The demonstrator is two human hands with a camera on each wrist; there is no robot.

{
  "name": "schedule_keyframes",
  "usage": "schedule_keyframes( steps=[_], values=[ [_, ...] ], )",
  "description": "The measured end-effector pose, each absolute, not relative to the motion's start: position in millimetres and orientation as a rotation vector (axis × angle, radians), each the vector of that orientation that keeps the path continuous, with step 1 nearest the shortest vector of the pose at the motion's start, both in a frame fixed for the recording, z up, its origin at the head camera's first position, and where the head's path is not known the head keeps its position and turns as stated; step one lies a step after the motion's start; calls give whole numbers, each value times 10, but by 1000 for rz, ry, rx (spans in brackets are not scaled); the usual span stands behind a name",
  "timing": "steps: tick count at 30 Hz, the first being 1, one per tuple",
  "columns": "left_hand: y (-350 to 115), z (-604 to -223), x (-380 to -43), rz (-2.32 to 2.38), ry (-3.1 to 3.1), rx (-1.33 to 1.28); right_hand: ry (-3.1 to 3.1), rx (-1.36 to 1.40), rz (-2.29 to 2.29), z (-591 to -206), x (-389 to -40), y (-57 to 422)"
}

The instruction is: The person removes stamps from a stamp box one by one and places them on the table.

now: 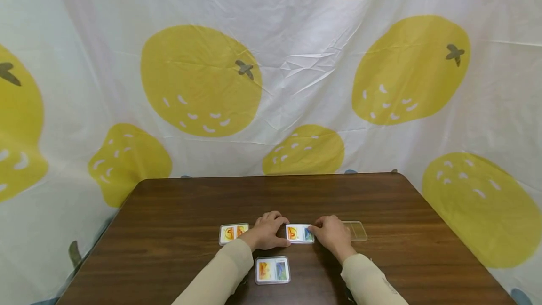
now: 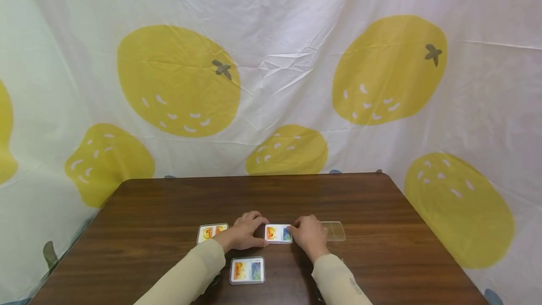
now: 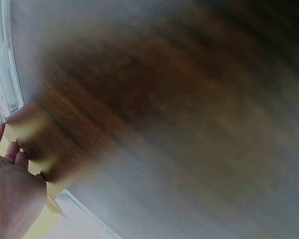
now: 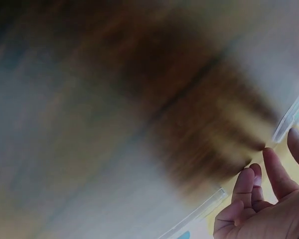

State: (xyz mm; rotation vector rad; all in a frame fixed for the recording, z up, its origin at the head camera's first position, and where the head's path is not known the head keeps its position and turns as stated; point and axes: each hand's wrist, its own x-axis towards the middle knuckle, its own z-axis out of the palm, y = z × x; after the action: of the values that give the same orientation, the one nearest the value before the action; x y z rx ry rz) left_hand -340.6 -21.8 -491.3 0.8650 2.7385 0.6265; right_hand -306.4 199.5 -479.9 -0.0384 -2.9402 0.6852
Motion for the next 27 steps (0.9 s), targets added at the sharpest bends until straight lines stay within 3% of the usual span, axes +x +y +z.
schedule_keyframes(
  steps=[27],
  values=[
    [-211,-4919,-3404,613,2749,844,-2901,-66,803,-4823,-3111,1997]
  ],
)
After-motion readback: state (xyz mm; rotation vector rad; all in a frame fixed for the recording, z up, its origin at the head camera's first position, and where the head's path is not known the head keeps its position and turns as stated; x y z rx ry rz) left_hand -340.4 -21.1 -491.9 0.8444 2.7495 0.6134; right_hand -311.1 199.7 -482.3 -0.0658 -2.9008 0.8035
